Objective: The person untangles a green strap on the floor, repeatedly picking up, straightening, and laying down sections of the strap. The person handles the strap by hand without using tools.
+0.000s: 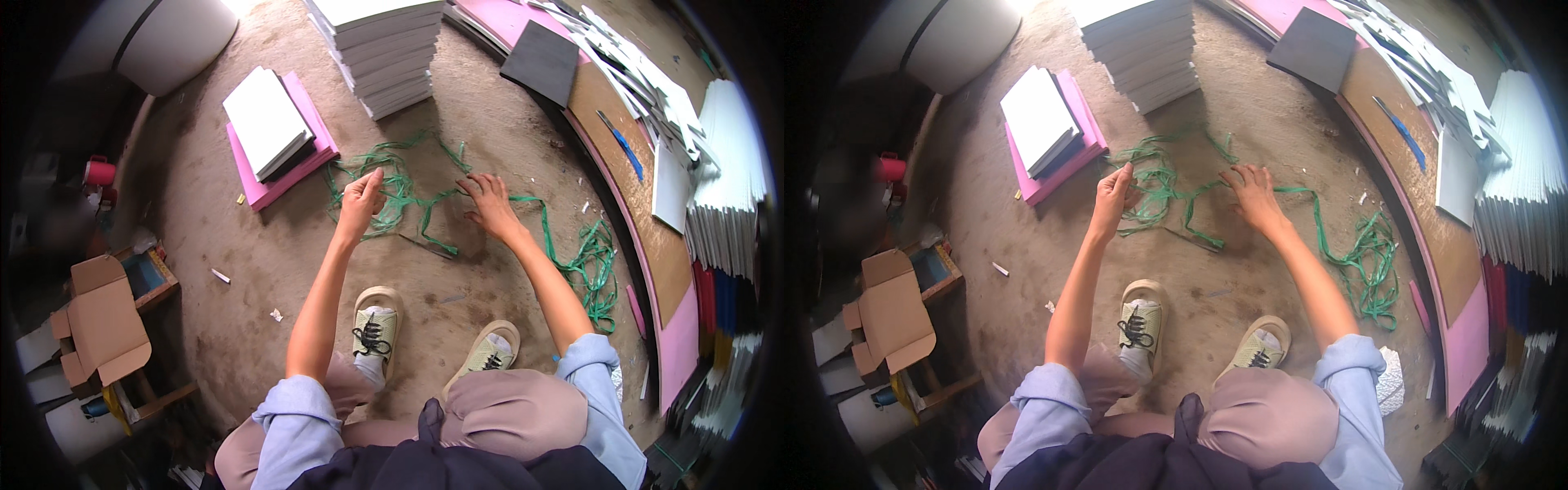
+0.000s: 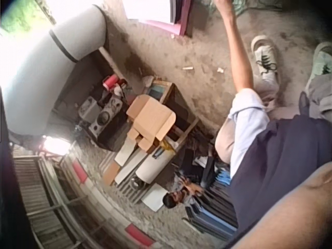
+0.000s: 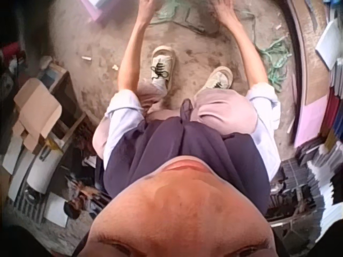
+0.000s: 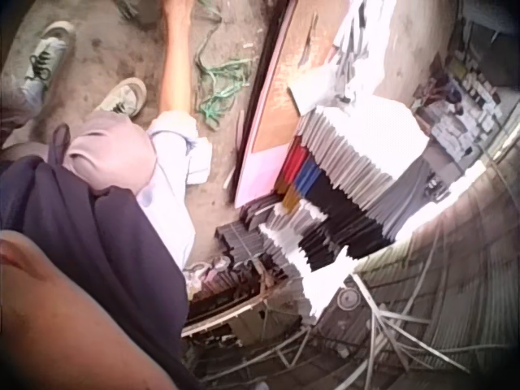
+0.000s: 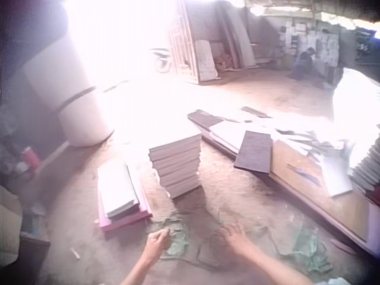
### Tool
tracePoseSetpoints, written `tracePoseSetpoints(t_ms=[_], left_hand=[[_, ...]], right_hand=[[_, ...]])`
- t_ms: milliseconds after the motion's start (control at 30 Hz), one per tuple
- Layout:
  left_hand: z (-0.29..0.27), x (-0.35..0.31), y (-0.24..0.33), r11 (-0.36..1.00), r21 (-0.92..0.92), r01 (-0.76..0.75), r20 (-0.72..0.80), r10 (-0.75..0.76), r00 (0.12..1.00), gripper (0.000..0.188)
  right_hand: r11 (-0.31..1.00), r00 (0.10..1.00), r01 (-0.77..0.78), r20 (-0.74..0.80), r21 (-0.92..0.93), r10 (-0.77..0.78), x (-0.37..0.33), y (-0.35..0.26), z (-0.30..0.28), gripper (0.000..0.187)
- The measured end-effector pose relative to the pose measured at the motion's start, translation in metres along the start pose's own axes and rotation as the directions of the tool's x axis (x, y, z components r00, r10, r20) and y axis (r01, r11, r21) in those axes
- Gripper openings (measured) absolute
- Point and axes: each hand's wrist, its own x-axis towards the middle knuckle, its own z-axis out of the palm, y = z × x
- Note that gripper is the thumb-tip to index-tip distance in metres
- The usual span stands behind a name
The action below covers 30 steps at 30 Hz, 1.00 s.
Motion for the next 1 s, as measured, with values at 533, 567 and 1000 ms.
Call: tracePoseSetpoints(t_ms=[533, 567, 1000], left_hand=[[-0.067, -0.001, -0.047, 0.684, 0.727, 0.066, -0.55, 0.522, 0.652, 0.025], [-0.069, -0.001, -0.051, 0.613, 0.788, 0.045, -0.473, 0.558, 0.682, 0.015], [-0.052, 0.022, -0.064, 0.514, 0.853, 0.085, -0.362, 0.467, 0.807, 0.009]], right_hand=[[0.893, 0.981, -0.133, 0.187, 0.43, 0.056, 0.022, -0.039, -0.044, 0.029], [0.892, 0.979, -0.128, 0.196, 0.434, 0.046, 0.018, -0.042, -0.048, 0.03], [0.877, 0.971, -0.158, 0.235, 0.455, 0.054, -0.036, -0.043, -0.067, 0.028]])
